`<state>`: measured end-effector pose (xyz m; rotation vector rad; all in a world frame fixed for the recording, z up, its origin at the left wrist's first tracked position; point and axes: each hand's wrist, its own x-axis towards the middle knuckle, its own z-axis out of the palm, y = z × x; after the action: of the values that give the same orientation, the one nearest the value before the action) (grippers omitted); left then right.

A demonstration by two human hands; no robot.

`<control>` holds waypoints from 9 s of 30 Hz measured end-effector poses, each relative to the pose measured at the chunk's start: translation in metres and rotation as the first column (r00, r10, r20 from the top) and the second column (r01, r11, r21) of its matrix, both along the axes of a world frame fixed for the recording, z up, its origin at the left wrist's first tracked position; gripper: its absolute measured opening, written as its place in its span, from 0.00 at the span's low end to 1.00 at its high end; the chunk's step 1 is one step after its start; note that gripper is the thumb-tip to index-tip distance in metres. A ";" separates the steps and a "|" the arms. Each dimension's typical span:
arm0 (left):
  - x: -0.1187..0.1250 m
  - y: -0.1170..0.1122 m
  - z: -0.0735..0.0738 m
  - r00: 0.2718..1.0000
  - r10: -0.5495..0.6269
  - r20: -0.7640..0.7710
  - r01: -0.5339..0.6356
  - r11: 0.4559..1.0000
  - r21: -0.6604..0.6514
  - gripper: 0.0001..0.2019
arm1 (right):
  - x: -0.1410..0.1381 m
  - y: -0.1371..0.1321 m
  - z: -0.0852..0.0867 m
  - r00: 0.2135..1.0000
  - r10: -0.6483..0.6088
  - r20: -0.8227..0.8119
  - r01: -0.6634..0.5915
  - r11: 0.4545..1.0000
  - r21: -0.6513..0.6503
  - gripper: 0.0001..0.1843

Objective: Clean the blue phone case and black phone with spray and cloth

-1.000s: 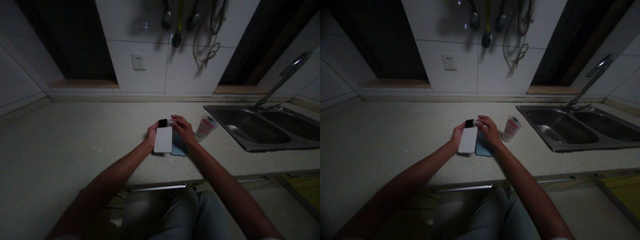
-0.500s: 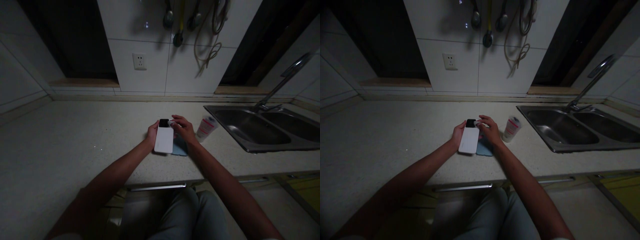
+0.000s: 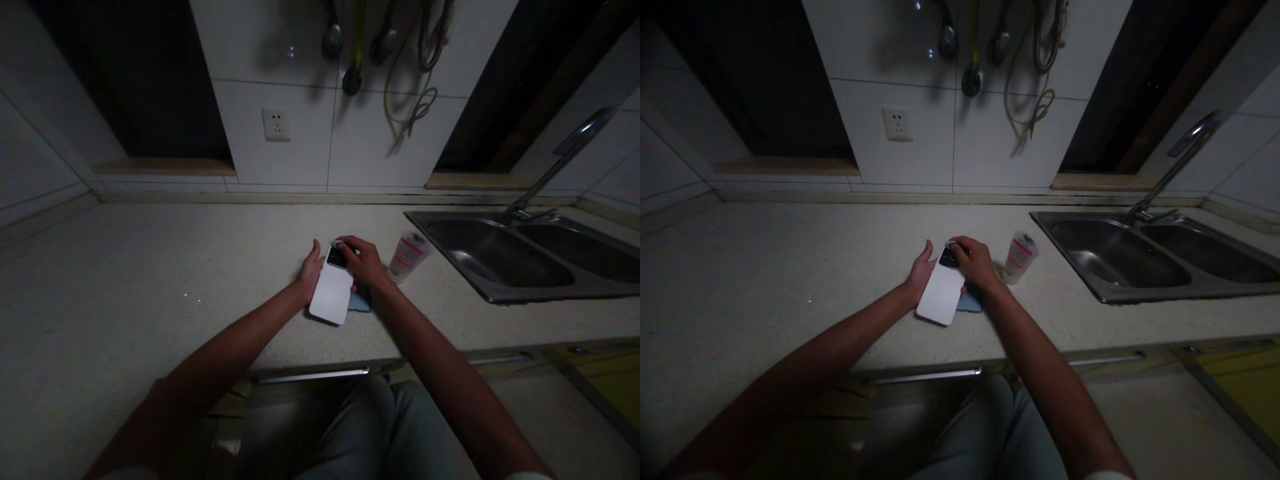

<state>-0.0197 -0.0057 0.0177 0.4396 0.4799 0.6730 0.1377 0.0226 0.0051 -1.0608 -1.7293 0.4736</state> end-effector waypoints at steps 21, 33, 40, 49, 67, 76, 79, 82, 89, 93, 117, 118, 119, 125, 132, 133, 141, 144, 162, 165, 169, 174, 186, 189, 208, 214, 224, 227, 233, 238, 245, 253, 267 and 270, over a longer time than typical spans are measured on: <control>0.001 0.012 -0.002 0.936 0.351 0.039 -0.350 0.936 -0.030 0.31 | -0.018 -0.042 0.029 0.702 0.631 0.330 -0.696 0.706 0.132 0.12; -0.008 0.011 0.007 0.929 0.369 0.031 -0.369 0.929 0.009 0.27 | 0.000 -0.040 0.032 0.933 0.355 0.055 -0.355 0.935 -0.017 0.09; -0.006 0.008 0.010 0.925 0.378 0.032 -0.379 0.923 0.060 0.19 | -0.001 -0.029 0.022 0.955 0.188 -0.231 -0.241 0.943 -0.228 0.07; 0.000 0.007 0.009 0.825 0.564 -0.028 -0.556 0.821 0.130 0.10 | -0.004 -0.039 0.025 0.948 0.303 0.096 -0.261 0.915 -0.307 0.23; -0.018 0.012 0.013 0.838 0.484 -0.251 -0.380 0.849 0.367 0.38 | -0.001 -0.026 0.021 0.935 0.113 -0.336 -0.226 0.921 -0.318 0.18; -0.029 0.029 -0.001 0.716 0.559 -0.418 -0.364 0.810 0.459 0.16 | 0.010 -0.015 0.017 0.958 -0.218 -0.186 0.177 0.960 -0.216 0.19; -0.027 0.029 -0.008 0.691 0.554 -0.464 -0.286 0.799 0.529 0.15 | 0.015 -0.012 0.014 0.952 -0.300 -0.055 0.280 0.933 -0.227 0.15; -0.024 0.027 -0.010 0.666 0.580 -0.469 -0.229 0.757 0.612 0.17 | 0.017 -0.013 0.013 0.927 -0.343 0.151 0.370 0.903 -0.220 0.14; -0.021 0.021 -0.006 0.670 0.537 -0.513 -0.077 0.737 0.671 0.20 | 0.016 -0.027 0.024 0.779 -0.296 0.552 0.497 0.829 -0.258 0.15; -0.018 0.021 -0.007 0.666 0.542 -0.512 -0.072 0.730 0.679 0.20 | 0.015 -0.032 0.030 0.739 -0.280 0.613 0.518 0.818 -0.251 0.17; -0.010 0.030 -0.023 0.459 0.712 -0.531 0.090 0.558 0.825 0.14 | 0.019 -0.052 0.027 0.596 -0.181 0.782 0.604 0.743 -0.289 0.23; -0.010 0.030 -0.023 0.451 0.715 -0.535 0.098 0.556 0.825 0.15 | 0.018 -0.052 0.026 0.598 -0.170 0.783 0.599 0.744 -0.296 0.24; -0.011 0.030 -0.023 0.439 0.719 -0.539 0.108 0.553 0.826 0.15 | 0.018 -0.052 0.025 0.600 -0.161 0.783 0.593 0.747 -0.301 0.24; -0.015 0.029 -0.019 0.346 0.748 -0.566 0.226 0.519 0.824 0.13 | 0.013 -0.047 0.020 0.611 -0.134 0.781 0.566 0.763 -0.312 0.25; -0.019 0.026 -0.015 0.314 0.759 -0.570 0.324 0.479 0.816 0.12 | 0.012 -0.046 0.018 0.613 -0.098 0.784 0.504 0.813 -0.292 0.24; -0.020 0.026 -0.015 0.321 0.758 -0.567 0.329 0.472 0.818 0.11 | 0.012 -0.046 0.018 0.618 -0.094 0.781 0.488 0.825 -0.286 0.23; -0.019 0.015 -0.011 0.280 0.810 -0.516 0.372 0.404 0.836 0.08 | 0.014 -0.041 0.014 0.622 -0.085 0.778 0.444 0.857 -0.261 0.23; -0.018 0.008 -0.004 0.265 0.813 -0.519 0.403 0.395 0.825 0.06 | 0.013 -0.039 0.015 0.632 -0.064 0.772 0.404 0.877 -0.258 0.22; -0.026 0.013 -0.006 0.221 0.770 -0.599 0.431 0.473 0.768 0.28 | 0.007 -0.051 0.009 0.825 -0.332 0.457 0.287 0.943 0.166 0.20; -0.029 0.013 -0.007 0.246 0.763 -0.597 0.321 0.517 0.793 0.24 | 0.001 -0.056 0.011 0.872 -0.289 0.395 0.263 0.957 0.120 0.19; -0.032 0.013 -0.003 0.283 0.717 -0.637 0.320 0.555 0.768 0.16 | -0.005 -0.059 0.011 0.858 -0.225 0.461 0.315 0.940 -0.127 0.18; -0.029 0.011 0.000 0.251 0.720 -0.647 0.409 0.526 0.745 0.15 | -0.006 -0.059 0.008 0.897 -0.106 0.428 0.231 0.940 -0.252 0.17; -0.031 0.021 -0.010 0.378 0.667 -0.642 0.339 0.545 0.767 0.10 | -0.001 -0.045 -0.017 0.973 -0.144 -0.181 0.049 0.895 -0.444 0.28; -0.027 0.023 -0.013 0.486 0.621 -0.615 0.142 0.638 0.757 0.12 | -0.001 -0.045 -0.016 0.960 -0.153 -0.233 0.036 0.897 -0.442 0.28; -0.025 0.023 -0.004 0.793 0.390 -0.468 -0.270 0.914 0.305 0.04 | 0.001 -0.034 -0.016 0.780 -0.224 -0.584 -0.097 0.880 -0.466 0.25; -0.022 0.021 -0.001 0.764 0.402 -0.505 -0.282 0.911 0.300 0.06 | 0.002 -0.034 -0.014 0.782 -0.227 -0.580 -0.108 0.868 -0.486 0.23; -0.016 0.016 0.000 0.726 0.435 -0.533 -0.290 0.896 0.337 0.05 | -0.003 -0.039 -0.011 0.782 -0.152 -0.605 -0.219 0.842 -0.494 0.25; -0.015 0.016 -0.001 0.728 0.465 -0.504 -0.332 0.882 0.335 0.05 | -0.006 -0.044 -0.007 0.740 -0.146 -0.656 -0.308 0.794 -0.524 0.29; -0.016 0.023 -0.004 0.685 0.644 -0.339 -0.576 0.765 0.289 0.05 | -0.005 -0.055 0.004 0.858 -0.027 -0.513 -0.345 0.710 -0.614 0.37; -0.017 0.025 -0.004 0.634 0.722 -0.276 -0.672 0.691 0.265 0.05 | 0.000 -0.053 -0.002 0.978 -0.009 -0.209 -0.119 0.798 -0.590 0.47; -0.014 0.020 0.000 0.698 0.653 -0.296 -0.604 0.758 0.247 0.08 | 0.008 -0.044 -0.016 0.997 -0.015 -0.077 -0.028 0.848 -0.529 0.46; -0.018 0.021 -0.002 0.659 0.637 -0.401 -0.560 0.771 0.304 0.05 | 0.010 -0.047 -0.014 0.999 0.010 -0.036 -0.027 0.856 -0.516 0.44; -0.019 0.026 -0.007 0.646 0.629 -0.432 -0.530 0.777 0.339 0.06 | 0.010 -0.049 -0.013 0.991 0.031 -0.133 -0.093 0.866 -0.492 0.35; -0.023 0.029 -0.006 0.661 0.602 -0.447 -0.489 0.798 0.352 0.06 | 0.007 -0.051 -0.011 0.986 0.077 -0.149 -0.148 0.813 -0.563 0.29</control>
<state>-0.0422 0.0232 0.0118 0.6963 1.1262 1.2089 0.1450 -0.0284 -0.0062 -1.3160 -1.5783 1.1695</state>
